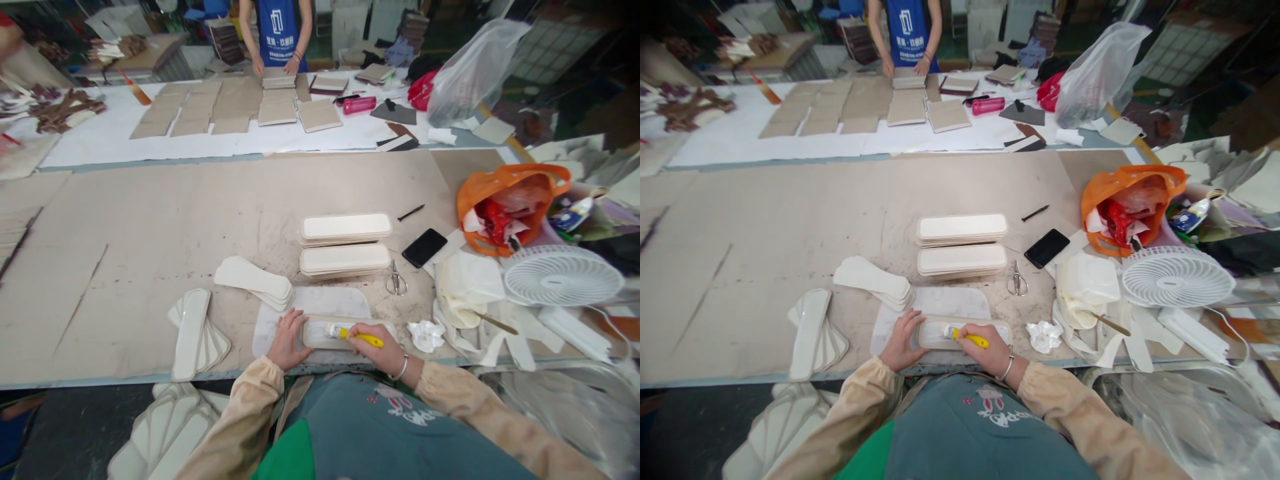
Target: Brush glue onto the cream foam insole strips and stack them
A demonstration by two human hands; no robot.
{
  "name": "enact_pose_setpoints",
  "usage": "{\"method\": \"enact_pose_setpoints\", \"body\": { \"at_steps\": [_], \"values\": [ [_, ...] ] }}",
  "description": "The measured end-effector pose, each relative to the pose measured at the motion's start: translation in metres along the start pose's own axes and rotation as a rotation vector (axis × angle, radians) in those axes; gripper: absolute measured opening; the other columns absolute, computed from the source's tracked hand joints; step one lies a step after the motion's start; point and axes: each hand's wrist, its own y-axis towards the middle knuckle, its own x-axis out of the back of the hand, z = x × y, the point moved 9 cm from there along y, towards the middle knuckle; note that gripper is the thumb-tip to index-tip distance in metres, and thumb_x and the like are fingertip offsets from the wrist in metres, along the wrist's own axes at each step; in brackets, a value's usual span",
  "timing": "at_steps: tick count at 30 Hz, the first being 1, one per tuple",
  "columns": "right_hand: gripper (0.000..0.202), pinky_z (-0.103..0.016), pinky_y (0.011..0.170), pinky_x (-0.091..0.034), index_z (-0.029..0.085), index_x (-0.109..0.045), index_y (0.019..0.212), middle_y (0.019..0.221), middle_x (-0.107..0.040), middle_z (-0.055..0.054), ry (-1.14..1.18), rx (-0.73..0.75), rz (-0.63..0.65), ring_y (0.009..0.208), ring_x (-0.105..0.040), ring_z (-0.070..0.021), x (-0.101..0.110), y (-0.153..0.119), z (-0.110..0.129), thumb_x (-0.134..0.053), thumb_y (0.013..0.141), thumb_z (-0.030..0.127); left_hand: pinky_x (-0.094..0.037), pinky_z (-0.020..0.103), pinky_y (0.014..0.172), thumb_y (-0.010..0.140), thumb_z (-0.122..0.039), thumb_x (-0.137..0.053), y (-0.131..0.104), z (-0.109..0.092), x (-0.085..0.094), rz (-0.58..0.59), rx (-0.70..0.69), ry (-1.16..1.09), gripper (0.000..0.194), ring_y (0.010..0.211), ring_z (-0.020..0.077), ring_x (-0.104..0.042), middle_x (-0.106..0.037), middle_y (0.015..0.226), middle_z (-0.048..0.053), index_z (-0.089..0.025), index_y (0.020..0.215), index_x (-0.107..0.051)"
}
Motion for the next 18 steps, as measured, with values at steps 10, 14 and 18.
{"method": "enact_pose_setpoints", "body": {
  "at_steps": [10,14,18],
  "values": [
    [0.020,-0.021,0.053,-0.042,0.018,-0.065,0.077,0.061,-0.063,0.001,-0.006,0.077,0.076,0.054,-0.055,-0.0119,-0.034,0.015,0.004,-0.051,0.083,0.031,-0.020,0.061,0.105,0.061,-0.036,-0.070,0.002,-0.001,0.001,0.002,0.003,-0.004,0.070,0.133,0.0372,-0.029,-0.042,0.134,0.017,-0.020,0.124,-0.044],
    [0.021,-0.023,0.054,-0.043,0.018,-0.063,0.076,0.058,-0.063,0.000,-0.032,0.005,0.035,0.054,-0.058,-0.0144,-0.006,0.000,-0.008,-0.051,0.084,0.034,-0.021,0.061,0.105,0.057,-0.034,-0.073,0.001,-0.002,0.001,0.029,0.028,0.016,0.074,0.133,0.0367,-0.028,-0.042,0.135,0.017,-0.019,0.124,-0.045],
    [0.023,-0.024,0.053,-0.043,0.019,-0.061,0.074,0.056,-0.060,0.001,-0.038,-0.082,-0.003,0.053,-0.056,-0.0146,0.036,-0.029,-0.016,-0.050,0.084,0.037,-0.029,0.056,0.104,0.059,-0.041,-0.073,0.001,-0.007,0.015,0.008,-0.022,0.035,0.071,0.128,0.0346,-0.036,-0.044,0.134,0.016,-0.019,0.122,-0.049]
  ]
}}
